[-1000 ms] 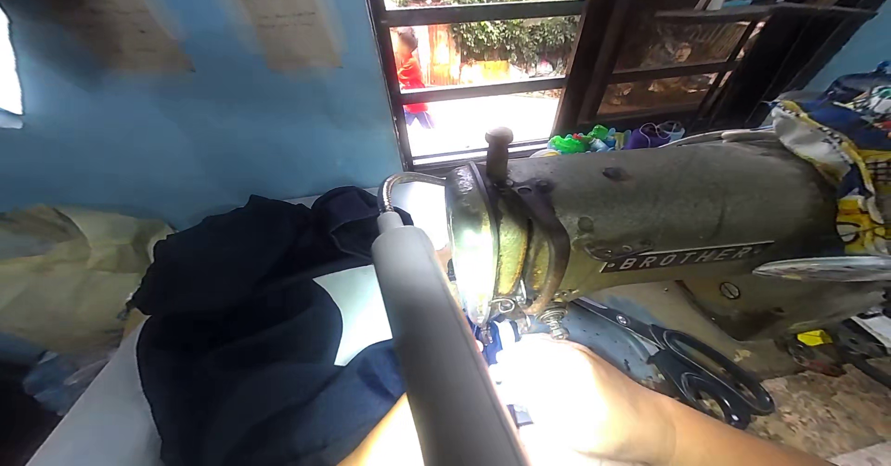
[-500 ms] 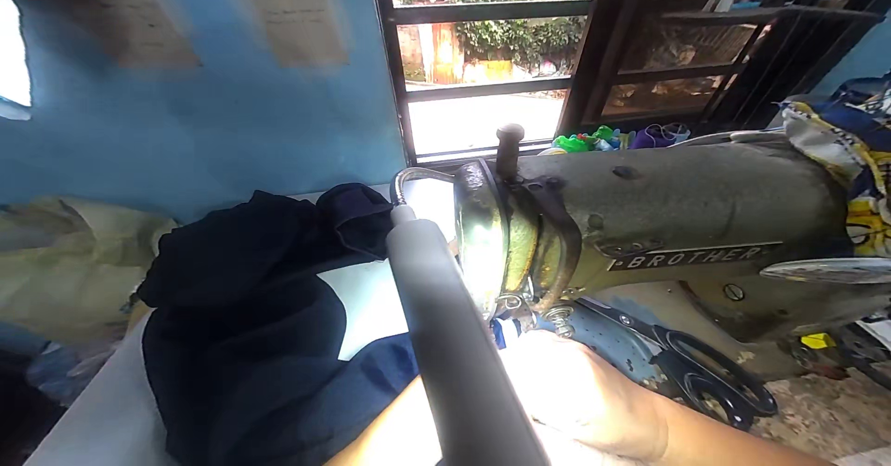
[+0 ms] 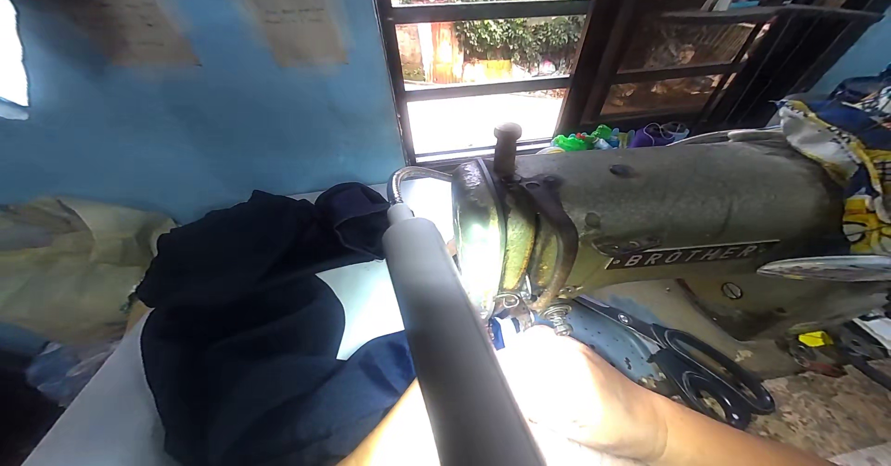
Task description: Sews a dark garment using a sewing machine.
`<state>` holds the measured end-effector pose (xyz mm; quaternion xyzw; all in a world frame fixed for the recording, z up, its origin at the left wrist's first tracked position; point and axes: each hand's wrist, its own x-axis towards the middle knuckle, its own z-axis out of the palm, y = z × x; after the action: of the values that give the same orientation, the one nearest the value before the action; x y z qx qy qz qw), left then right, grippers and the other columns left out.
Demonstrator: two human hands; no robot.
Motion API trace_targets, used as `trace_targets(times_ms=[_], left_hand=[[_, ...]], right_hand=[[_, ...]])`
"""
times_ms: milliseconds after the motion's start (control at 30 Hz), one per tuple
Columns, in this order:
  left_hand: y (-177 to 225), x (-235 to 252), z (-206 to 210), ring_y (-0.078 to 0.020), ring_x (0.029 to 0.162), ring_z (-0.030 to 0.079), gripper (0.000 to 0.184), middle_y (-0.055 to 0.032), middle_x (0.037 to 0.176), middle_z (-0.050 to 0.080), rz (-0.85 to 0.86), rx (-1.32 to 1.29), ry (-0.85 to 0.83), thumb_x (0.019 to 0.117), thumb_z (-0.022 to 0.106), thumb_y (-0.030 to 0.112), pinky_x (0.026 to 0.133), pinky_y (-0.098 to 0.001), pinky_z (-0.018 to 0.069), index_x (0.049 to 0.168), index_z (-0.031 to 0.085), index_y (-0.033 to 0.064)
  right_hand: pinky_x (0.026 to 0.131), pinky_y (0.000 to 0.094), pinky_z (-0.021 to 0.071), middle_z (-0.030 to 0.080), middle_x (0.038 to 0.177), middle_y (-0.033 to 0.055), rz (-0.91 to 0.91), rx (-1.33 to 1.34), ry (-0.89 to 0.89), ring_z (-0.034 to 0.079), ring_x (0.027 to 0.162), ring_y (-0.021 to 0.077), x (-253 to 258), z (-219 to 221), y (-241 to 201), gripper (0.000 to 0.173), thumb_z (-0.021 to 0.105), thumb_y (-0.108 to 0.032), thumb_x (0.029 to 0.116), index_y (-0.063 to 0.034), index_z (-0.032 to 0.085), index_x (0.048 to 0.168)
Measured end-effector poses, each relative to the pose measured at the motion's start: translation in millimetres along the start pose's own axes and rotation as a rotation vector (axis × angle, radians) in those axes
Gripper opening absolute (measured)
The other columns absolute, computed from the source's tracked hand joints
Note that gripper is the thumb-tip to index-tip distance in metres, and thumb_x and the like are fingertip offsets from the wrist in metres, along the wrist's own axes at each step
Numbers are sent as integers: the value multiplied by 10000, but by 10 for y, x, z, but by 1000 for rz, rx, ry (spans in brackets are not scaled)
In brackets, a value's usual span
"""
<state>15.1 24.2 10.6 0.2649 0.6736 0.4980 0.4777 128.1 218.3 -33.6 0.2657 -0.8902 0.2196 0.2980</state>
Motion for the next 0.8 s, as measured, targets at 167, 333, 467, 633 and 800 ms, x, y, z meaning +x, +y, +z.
trace_targets(times_ms=[167,333,467,633,800], left_hand=[[-13,6,12,-40,548,628,659,86,650,618,-26,-180,-65,801,653,-81,526,-199,538,1319,326,163],[-26,-70,-34,-41,652,669,438,54,767,674,259,172,-46,936,631,73,623,-213,575,1328,437,48],[-124,2,-236,-317,1101,646,352,-145,1141,708,766,1034,-1,1038,476,299,952,-491,464,1059,728,54],[-75,35,-264,-313,1237,619,368,-129,1272,693,831,1239,-86,1065,401,310,1064,-546,385,994,668,66],[-71,18,-232,-341,1272,597,439,-117,1364,657,722,1295,-120,1065,405,332,1027,-583,405,1303,674,78]], right_hand=[[896,321,524,734,965,77,-20,-37,20,681,978,197,11,4,-13,214,536,-168,1023,-94,734,994],[825,339,554,712,873,87,-77,-116,28,684,870,214,-16,7,-47,188,552,-155,1008,-84,700,917],[711,352,538,629,738,64,-47,-180,-116,657,759,221,-33,-9,-140,205,555,-140,975,-111,612,780],[764,393,542,653,756,99,17,-204,-237,677,788,266,-16,-87,-296,213,550,-120,961,-76,645,776],[708,388,528,637,730,108,31,-171,-251,662,752,268,-24,-110,-398,210,543,-114,939,-69,629,754]])
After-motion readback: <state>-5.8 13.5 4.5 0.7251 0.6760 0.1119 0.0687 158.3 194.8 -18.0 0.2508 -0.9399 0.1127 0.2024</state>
